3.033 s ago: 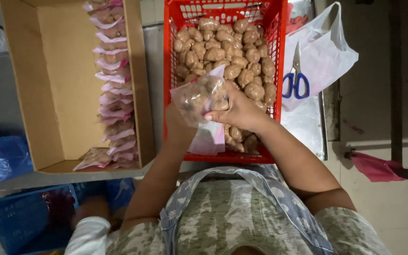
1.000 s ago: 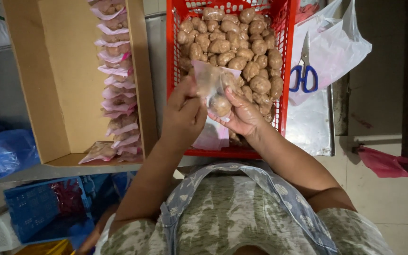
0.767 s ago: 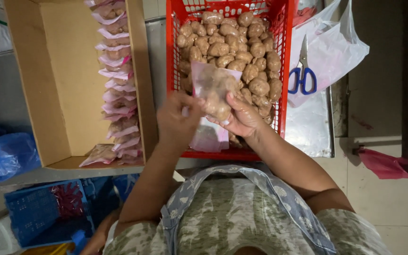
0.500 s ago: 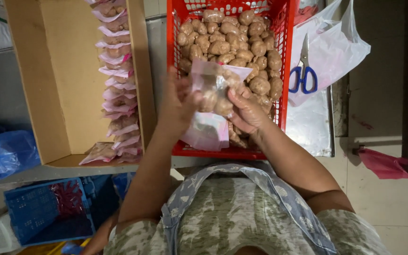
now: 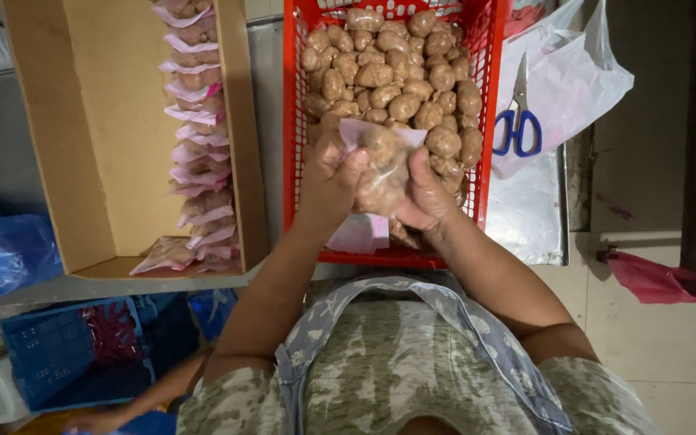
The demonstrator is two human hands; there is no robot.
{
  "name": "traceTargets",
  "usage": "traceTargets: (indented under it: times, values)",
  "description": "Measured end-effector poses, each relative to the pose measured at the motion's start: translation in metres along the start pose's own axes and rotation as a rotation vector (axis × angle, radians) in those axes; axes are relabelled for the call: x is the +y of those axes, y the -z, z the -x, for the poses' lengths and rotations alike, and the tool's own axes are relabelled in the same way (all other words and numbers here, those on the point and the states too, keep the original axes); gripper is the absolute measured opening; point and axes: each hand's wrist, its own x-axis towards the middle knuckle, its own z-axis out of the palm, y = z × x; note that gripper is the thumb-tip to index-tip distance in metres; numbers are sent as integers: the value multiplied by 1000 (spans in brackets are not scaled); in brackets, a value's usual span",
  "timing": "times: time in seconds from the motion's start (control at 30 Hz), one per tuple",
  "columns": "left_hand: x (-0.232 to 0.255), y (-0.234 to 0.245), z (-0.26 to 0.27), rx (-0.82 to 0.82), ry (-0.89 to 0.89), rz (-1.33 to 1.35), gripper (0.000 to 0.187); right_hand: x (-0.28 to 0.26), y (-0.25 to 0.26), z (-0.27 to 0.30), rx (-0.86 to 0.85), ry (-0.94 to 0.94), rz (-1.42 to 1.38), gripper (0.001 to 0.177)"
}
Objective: The person takes small food items from a red basket and places them into pink bags, then places the filled bags into a cardboard box.
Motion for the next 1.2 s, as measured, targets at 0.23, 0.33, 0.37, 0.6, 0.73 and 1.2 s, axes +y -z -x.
traceTargets:
  times: [0.23, 0.33, 0.37, 0.6, 0.73, 1.2]
  values:
    - [19, 11, -5, -39, -161, -394, 43, -2, -9, 3, 209, 15, 30, 90]
    - [-15, 24, -15, -42, -127, -470, 49, -5, -12, 0, 255, 18, 79, 86]
    - [-33, 30, -18, -30, -67, -546, 50, -6, -10, -2, 271, 25, 126, 80]
    - [-54, 3, -14, 169, -164, -755, 39, 2, -30, -13, 533, 115, 143, 70]
    - [-101, 21, -34, 148, -525, -1029, 24, 7, -11, -20, 449, 168, 185, 54]
    - [-38, 45, -29, 110, 165, 123, 42, -10, -1, -8, 441, 68, -126, 49]
